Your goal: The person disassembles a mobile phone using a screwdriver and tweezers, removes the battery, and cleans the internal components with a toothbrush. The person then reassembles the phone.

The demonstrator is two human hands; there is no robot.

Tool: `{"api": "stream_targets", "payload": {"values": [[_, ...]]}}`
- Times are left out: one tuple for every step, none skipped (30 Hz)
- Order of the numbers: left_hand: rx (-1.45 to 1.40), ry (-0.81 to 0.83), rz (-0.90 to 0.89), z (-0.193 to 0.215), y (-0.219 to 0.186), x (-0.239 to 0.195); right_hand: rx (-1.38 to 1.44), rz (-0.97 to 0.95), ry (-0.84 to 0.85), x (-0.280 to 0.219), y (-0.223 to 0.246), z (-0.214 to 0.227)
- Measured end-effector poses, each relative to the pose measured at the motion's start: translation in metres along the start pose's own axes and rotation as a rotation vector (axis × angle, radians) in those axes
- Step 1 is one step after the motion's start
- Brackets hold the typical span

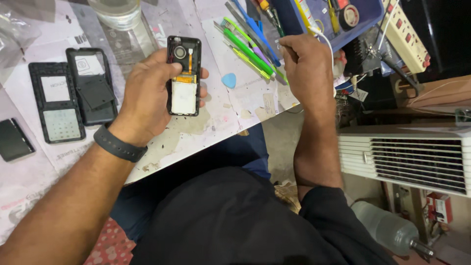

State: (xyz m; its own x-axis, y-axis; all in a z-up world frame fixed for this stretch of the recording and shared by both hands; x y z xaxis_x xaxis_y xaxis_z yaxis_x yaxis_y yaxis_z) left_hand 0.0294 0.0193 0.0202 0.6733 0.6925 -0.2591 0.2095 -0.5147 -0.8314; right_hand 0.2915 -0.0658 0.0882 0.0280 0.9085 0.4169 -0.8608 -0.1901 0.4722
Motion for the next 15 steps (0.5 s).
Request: {"api": "stream_targets", "payload": {"values": [[0.014, -0.003, 0.001, 0.000, 0.002, 0.001, -0.026, 0.013, 0.000, -0.001, -0.001, 0.000], [0.029, 0.005, -0.007, -0.001, 0.003, 0.001, -0.015, -0.004, 0.004, -0.002, -0.002, 0.000], [0.043, 0.012, -0.015, -0.001, 0.004, 0.002, -0.003, -0.021, 0.007, -0.003, -0.003, -0.001], [0.059, 0.018, -0.023, -0.001, 0.005, 0.002, 0.010, -0.038, 0.010, -0.004, -0.004, -0.002], [0.073, 0.007, -0.006, 0.000, 0.006, 0.002, 0.012, -0.035, 0.003, -0.004, -0.004, -0.002], [0.087, -0.006, 0.010, -0.001, 0.007, 0.003, 0.014, -0.031, -0.006, -0.003, -0.004, -0.002], [0.101, -0.018, 0.026, -0.001, 0.008, 0.004, 0.016, -0.027, -0.014, -0.002, -0.004, -0.002], [0.121, -0.027, 0.034, -0.002, 0.009, 0.004, 0.003, -0.009, -0.013, -0.001, -0.003, -0.003], [0.142, -0.037, 0.042, -0.002, 0.009, 0.004, -0.009, 0.010, -0.011, 0.001, -0.003, -0.003], [0.164, -0.045, 0.048, -0.002, 0.009, 0.005, -0.022, 0.029, -0.012, 0.003, -0.003, -0.003], [0.168, -0.040, 0.047, -0.002, 0.008, 0.004, -0.015, 0.019, -0.006, 0.004, -0.003, -0.003], [0.172, -0.033, 0.045, -0.003, 0.008, 0.004, -0.009, 0.008, -0.001, 0.005, -0.004, -0.003], [0.175, -0.027, 0.044, -0.004, 0.007, 0.003, -0.004, -0.002, 0.004, 0.007, -0.004, -0.003], [0.174, -0.025, 0.042, -0.004, 0.006, 0.003, -0.010, 0.028, -0.025, 0.009, -0.003, -0.001], [0.172, -0.024, 0.041, -0.004, 0.006, 0.003, -0.016, 0.059, -0.054, 0.011, -0.002, 0.001]]}}
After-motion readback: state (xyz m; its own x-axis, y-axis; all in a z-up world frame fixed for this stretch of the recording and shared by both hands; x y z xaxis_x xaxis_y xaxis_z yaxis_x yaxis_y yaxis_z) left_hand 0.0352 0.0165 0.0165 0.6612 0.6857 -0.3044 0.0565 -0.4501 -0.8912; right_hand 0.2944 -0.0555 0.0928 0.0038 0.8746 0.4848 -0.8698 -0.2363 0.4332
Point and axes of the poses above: each hand's wrist, its own x-axis towards the middle knuckle, its own z-axis out of the back of the hand, y = z × x, the point moved 4 cm from there along x, towards the middle knuckle, and after that the axes turned 13 degrees about x, right-handed, at the moved point
